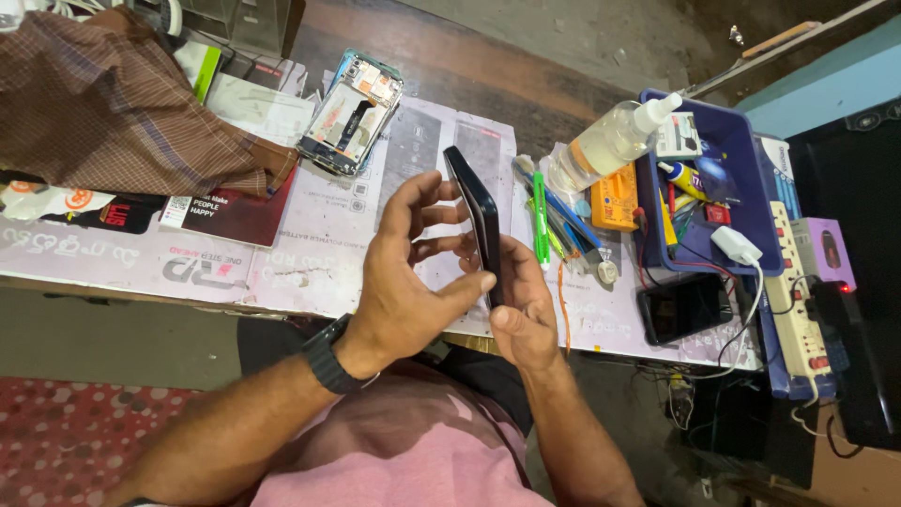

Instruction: The person handles a black smartphone, repeatedly pressing its edges and sides to check the fit of the back cover. They use a blue plastic prying tool to work along the seams and edges of the device, attempting to secure the back panel. The person also turns the phone over to inspect the screen and back.

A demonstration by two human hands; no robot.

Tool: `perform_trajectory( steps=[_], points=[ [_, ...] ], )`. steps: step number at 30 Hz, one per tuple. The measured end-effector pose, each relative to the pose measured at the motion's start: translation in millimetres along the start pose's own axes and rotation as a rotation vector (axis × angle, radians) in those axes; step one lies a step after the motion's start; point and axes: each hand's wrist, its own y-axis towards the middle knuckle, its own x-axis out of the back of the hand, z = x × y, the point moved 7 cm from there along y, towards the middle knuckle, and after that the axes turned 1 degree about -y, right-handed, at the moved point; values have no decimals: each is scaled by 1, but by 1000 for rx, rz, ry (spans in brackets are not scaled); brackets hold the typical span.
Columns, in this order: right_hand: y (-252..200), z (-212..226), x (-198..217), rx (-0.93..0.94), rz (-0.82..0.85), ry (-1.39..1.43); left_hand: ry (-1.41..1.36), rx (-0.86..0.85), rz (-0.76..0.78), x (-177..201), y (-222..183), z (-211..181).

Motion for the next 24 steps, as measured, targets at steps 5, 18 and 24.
perform_trajectory(
  steps=[5, 18, 24],
  points=[
    [-1, -5, 4, 2, 6, 40, 32, -45, 11, -2, -1, -8],
    [2, -11, 6, -28, 27, 92, 224, -94, 21, 9, 6, -13],
    [0, -18, 9, -26, 20, 75, 173, -87, -3, 18, 14, -14]
  ],
)
